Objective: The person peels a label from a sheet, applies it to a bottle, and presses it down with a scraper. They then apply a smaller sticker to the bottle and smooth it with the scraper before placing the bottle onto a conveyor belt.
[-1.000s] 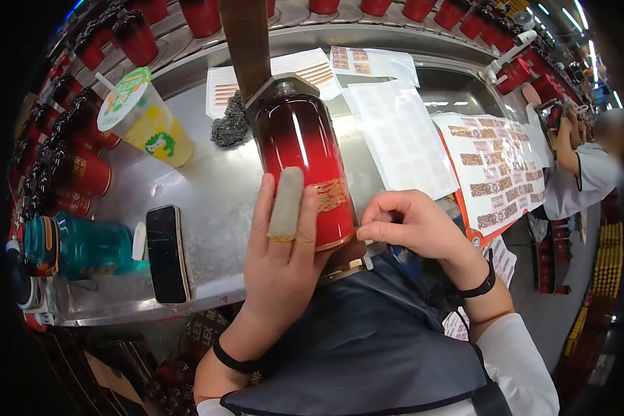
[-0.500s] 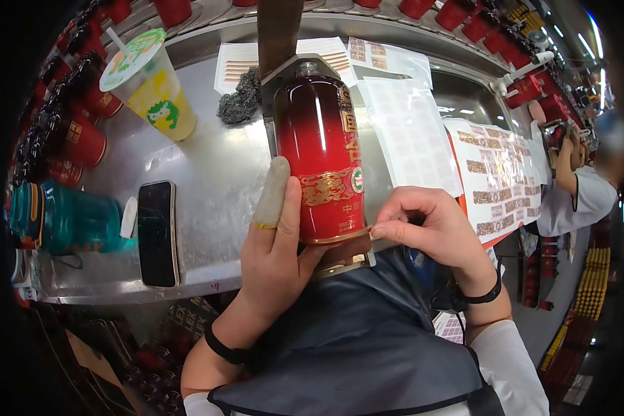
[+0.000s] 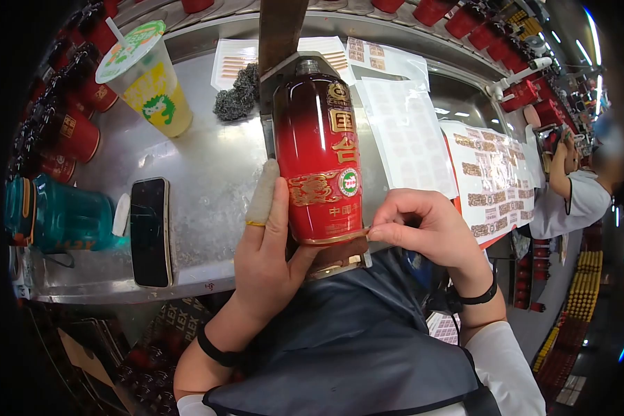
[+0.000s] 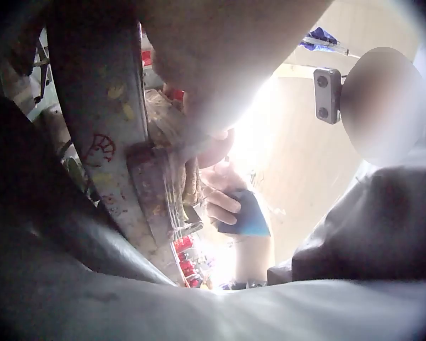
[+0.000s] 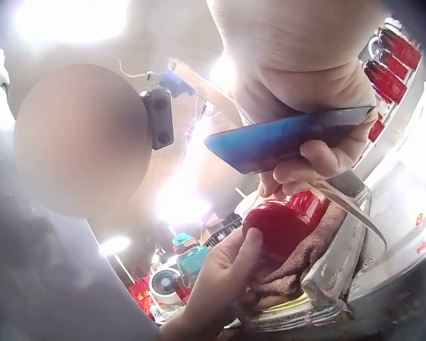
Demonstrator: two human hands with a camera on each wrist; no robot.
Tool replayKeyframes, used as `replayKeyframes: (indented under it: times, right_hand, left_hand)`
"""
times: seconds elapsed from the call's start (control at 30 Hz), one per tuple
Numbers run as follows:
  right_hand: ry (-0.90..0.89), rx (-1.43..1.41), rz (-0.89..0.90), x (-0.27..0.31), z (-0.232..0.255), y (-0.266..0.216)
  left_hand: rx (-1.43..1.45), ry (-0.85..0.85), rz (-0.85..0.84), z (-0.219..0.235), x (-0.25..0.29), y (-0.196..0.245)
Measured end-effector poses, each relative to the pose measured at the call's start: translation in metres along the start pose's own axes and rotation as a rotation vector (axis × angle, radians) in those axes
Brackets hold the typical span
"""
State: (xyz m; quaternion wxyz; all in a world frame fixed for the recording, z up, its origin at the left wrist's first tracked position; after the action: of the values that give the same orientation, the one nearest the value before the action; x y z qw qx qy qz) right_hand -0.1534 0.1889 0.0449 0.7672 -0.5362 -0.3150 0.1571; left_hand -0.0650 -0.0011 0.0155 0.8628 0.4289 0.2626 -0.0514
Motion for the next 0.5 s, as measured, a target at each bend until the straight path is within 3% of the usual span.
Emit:
replayKeyframes:
  times: [0.27, 0.5]
  right_hand:
    - [-0.002, -0.005, 0.054, 0.004, 0.000, -0.011]
    - [-0.011, -0.041, -0.026, -0.003, 0.001, 0.007]
  left_hand:
    - [-0.027, 0.033, -0.030, 0.001, 0.000, 0.000]
    - [-0.025, 0.014, -0.020, 0.001, 0.002, -0.002]
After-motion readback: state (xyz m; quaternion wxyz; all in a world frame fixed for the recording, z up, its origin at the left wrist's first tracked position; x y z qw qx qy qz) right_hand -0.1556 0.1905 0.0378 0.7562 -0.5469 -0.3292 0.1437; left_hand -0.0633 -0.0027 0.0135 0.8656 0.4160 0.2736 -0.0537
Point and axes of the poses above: each hand's wrist, its own x-axis away from the middle knuckle, its own z-axis out of the back of the hand, y = z × x, the point moved 6 cm from there along -x, towards the middle knuckle, and after that the axes turned 3 degrees about y, right-handed, at the moved point
